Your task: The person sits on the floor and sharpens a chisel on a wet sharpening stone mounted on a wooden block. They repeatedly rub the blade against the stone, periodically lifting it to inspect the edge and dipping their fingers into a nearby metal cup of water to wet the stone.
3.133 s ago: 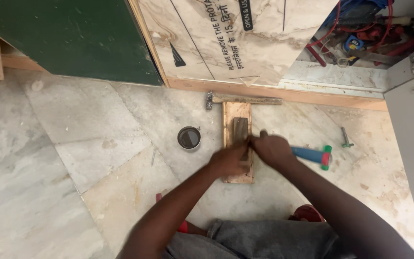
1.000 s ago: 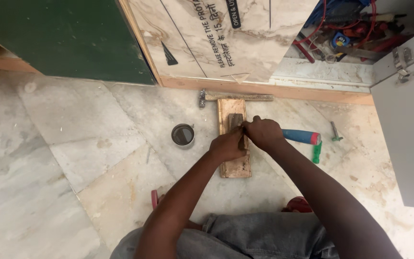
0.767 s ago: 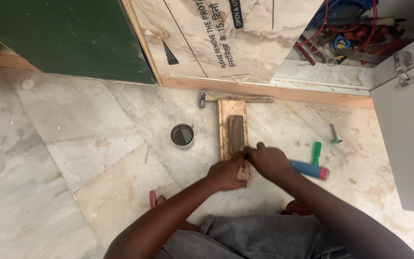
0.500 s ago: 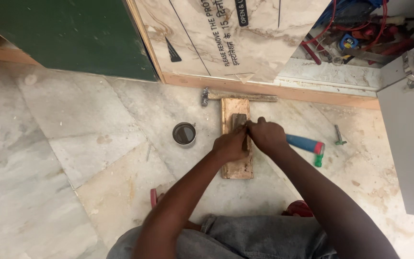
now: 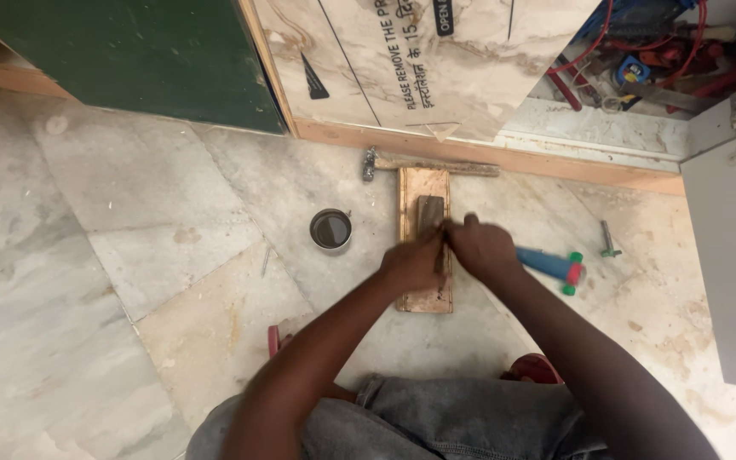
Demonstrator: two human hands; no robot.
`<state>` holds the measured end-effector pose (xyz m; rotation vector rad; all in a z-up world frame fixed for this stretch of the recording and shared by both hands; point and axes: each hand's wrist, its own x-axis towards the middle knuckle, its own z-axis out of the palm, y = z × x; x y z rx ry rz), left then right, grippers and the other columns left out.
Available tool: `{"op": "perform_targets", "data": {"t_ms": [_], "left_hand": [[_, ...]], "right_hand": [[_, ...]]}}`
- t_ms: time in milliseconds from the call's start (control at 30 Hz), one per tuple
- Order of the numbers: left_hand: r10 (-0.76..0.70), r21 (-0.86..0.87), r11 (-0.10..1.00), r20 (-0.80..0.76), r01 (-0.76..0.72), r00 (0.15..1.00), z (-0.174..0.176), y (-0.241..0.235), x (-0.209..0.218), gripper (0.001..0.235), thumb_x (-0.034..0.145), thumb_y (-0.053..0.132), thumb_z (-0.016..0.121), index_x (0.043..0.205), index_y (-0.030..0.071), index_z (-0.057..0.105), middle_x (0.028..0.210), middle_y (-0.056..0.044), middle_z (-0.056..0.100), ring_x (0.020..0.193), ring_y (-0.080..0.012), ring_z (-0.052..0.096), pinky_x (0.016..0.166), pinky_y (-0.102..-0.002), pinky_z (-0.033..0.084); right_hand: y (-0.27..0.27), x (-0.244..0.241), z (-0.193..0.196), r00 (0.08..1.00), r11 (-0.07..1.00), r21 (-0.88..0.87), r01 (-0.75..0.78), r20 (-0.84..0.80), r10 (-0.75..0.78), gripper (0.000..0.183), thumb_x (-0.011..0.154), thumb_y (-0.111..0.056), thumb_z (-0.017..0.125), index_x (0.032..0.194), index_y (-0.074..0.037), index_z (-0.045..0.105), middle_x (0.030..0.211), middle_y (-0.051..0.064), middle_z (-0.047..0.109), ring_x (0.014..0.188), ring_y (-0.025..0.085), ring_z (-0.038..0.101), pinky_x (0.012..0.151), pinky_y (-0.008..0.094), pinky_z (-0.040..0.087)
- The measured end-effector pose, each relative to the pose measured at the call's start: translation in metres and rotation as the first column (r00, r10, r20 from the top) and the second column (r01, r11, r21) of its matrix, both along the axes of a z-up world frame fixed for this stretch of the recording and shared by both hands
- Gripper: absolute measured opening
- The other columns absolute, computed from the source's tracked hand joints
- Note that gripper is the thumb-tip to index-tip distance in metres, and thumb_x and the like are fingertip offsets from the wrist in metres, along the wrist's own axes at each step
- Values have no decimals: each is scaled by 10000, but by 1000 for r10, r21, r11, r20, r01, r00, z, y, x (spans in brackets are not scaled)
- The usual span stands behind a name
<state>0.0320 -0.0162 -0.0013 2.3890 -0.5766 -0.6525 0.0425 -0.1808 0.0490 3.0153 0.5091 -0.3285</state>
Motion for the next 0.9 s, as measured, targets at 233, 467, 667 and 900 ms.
{"op": "perform_targets", "data": {"t_ms": [233,467,667,900], "left_hand": [[5,24,1000,81,-6,997,-5,-8,-8,1093,735,432,818,1573,84,208,1663,-124,251,1295,-353,571,984,-471,540],[-102,4,995,-126,103,987,13,7,-48,1156,758,455,793,1626,120,106,1701,-107,204,1231,-332,625,984,-455,551],[17,17,1000,51,-17,999,0,-7,24,985,744,385,775,1559,111,294,1633,-70,388,1220,-319,643,956,-449,563],[-60,4,998,-99,61,993,3,5,-37,1036,786,461,747,1603,71,243,1578,-123,441,1217,-347,640,969,-451,556]], "right_hand": [[3,1,7,997,998,-54,-39,-67,35,280,1018,-306,527,1241,-185,646,986,195,662,775,377,742,608,472,611],[-7,-45,10,990,999,31,-34,-135,38,311,975,-264,536,1261,-190,634,984,200,656,735,396,730,595,489,606],[0,21,5,1000,1000,-16,13,-15,-14,269,1031,-333,525,1217,-189,655,1002,177,668,786,378,731,635,477,598],[-6,-35,1,994,998,-1,-57,-94,57,260,1001,-266,537,1216,-178,654,973,197,663,764,371,736,619,472,602]]}}
